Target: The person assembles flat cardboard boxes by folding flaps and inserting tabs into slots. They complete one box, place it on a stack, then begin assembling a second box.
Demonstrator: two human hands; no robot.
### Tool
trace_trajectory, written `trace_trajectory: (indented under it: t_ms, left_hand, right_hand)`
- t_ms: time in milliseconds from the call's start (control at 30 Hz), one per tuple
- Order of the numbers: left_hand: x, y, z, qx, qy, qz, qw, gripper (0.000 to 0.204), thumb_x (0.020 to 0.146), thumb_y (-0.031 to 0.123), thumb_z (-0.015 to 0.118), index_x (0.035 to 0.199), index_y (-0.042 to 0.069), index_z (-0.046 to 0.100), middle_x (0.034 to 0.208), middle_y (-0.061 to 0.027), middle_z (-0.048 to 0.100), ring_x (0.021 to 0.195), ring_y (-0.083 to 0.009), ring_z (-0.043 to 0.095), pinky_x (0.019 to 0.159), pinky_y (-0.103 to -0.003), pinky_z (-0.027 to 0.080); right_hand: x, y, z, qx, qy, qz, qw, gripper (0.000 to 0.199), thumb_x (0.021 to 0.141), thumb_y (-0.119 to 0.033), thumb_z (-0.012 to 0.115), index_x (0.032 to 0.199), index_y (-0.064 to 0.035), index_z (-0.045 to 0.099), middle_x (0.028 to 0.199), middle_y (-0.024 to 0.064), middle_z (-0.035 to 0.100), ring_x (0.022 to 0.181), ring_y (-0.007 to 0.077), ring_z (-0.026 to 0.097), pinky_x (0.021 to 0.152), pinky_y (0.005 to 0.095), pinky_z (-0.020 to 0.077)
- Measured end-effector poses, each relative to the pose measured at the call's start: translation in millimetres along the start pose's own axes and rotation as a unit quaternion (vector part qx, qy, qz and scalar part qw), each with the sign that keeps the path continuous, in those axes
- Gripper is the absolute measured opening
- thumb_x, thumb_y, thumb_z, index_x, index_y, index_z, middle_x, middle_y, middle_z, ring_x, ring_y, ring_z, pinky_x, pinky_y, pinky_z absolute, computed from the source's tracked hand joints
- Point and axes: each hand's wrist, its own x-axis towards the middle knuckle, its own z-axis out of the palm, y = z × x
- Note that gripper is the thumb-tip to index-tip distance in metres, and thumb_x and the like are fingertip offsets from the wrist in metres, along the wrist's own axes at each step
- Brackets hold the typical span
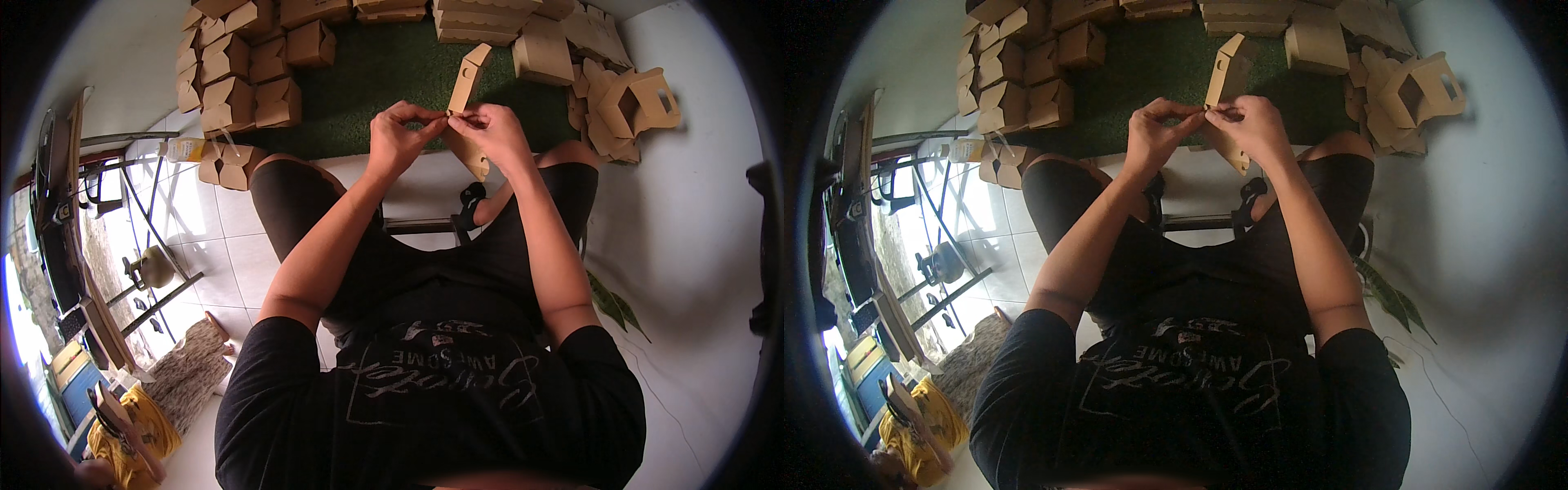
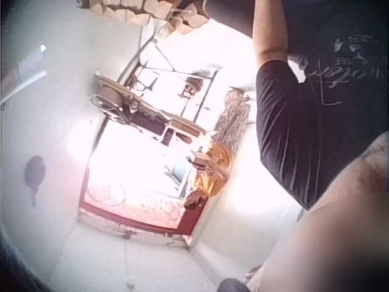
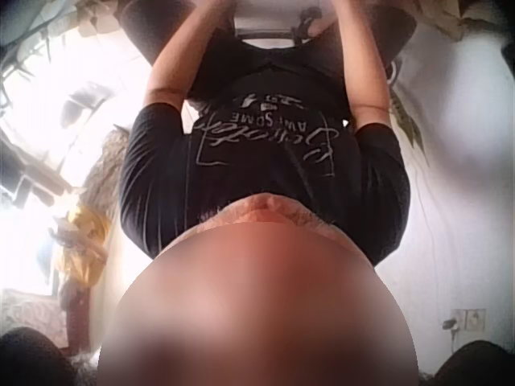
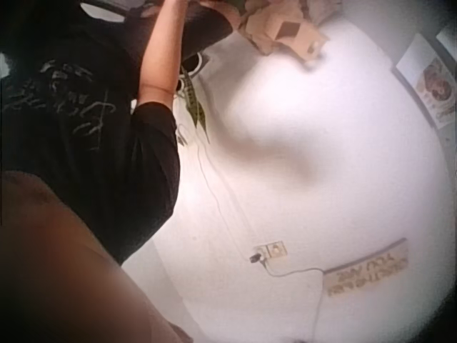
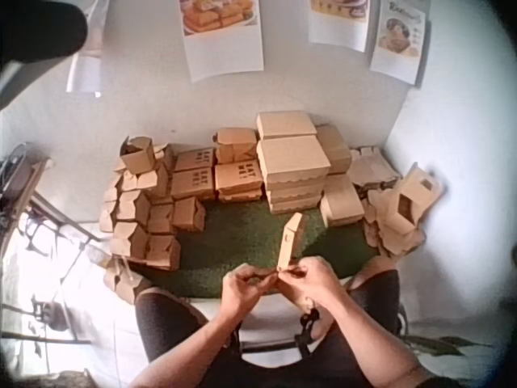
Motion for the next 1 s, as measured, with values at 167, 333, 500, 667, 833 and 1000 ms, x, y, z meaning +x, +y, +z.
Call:
trace_trajectory:
  t_ms: [167, 333, 500, 667, 833, 1000]
  left_hand:
    - [1.3, 3.7, -1.3, -0.003, -0.007, 0.016, 1.000, 0.017, 0.091, 0.017, 0.092, 0.106, 0.010, 0.091, 0.092, -0.0082, 0.081, 0.087, -0.0179, 0.078, 0.080, -0.034, 0.060]
    - [3.5, 3.5, -1.8, -0.156, -0.030, -0.100, 0.982, 0.021, 0.093, 0.018, 0.088, 0.112, 0.009, 0.090, 0.097, -0.0107, 0.080, 0.092, -0.0194, 0.079, 0.086, -0.034, 0.061]
    - [-0.6, 6.5, -15.1, -0.001, -0.072, -0.083, 0.994, 0.031, 0.103, 0.029, 0.080, 0.130, 0.014, 0.084, 0.126, -0.0122, 0.075, 0.107, -0.0208, 0.076, 0.096, -0.036, 0.062]
    - [-27.8, 25.0, -12.6, -0.066, -0.060, -0.253, 0.963, 0.064, 0.110, 0.045, 0.071, 0.168, 0.028, 0.050, 0.160, -0.0152, 0.051, 0.128, -0.0339, 0.068, 0.106, -0.050, 0.060]
    - [-42.3, 43.7, -16.8, -0.276, -0.139, -0.287, 0.907, 0.077, 0.116, 0.066, 0.048, 0.181, 0.042, 0.016, 0.182, -0.0157, 0.026, 0.155, -0.0528, 0.042, 0.113, -0.065, 0.054]
    - [-37.9, 39.7, -12.4, -0.374, -0.102, -0.255, 0.886, 0.070, 0.118, 0.064, 0.039, 0.181, 0.040, 0.018, 0.179, -0.0128, 0.032, 0.151, -0.0429, 0.053, 0.114, -0.066, 0.055]
  right_hand:
    - [-1.7, -9.6, 1.6, -0.067, 0.018, -0.009, 0.998, 0.030, 0.105, -0.022, 0.080, 0.126, 0.0004, 0.081, 0.108, 0.0104, 0.084, 0.097, 0.0147, 0.077, 0.088, 0.0321, 0.0581]
    - [-5.8, -21.6, 0.5, -0.117, 0.033, 0.020, 0.992, 0.033, 0.104, -0.026, 0.079, 0.126, -0.0024, 0.082, 0.113, 0.0142, 0.084, 0.103, 0.0238, 0.079, 0.093, 0.0391, 0.0588]
    - [-3.7, -16.2, 2.5, -0.054, 0.019, 0.019, 0.998, 0.037, 0.102, -0.031, 0.078, 0.126, -0.0034, 0.082, 0.119, 0.0179, 0.084, 0.112, 0.0330, 0.081, 0.098, 0.0432, 0.0593]
    - [-4.6, -15.9, 4.4, 0.004, 0.027, 0.020, 0.999, 0.039, 0.104, -0.033, 0.077, 0.129, -0.0031, 0.081, 0.122, 0.0175, 0.084, 0.113, 0.0324, 0.080, 0.098, 0.0427, 0.0590]
    - [-18.8, -39.1, 9.5, 0.004, -0.019, -0.013, 1.000, 0.044, 0.105, -0.040, 0.076, 0.135, -0.0067, 0.078, 0.125, 0.0179, 0.083, 0.115, 0.0338, 0.080, 0.099, 0.0451, 0.0596]
    - [-21.4, -63.6, 13.4, -0.073, -0.110, -0.078, 0.988, 0.045, 0.103, -0.040, 0.080, 0.134, -0.0073, 0.078, 0.122, 0.0186, 0.083, 0.114, 0.0352, 0.080, 0.098, 0.0460, 0.0610]
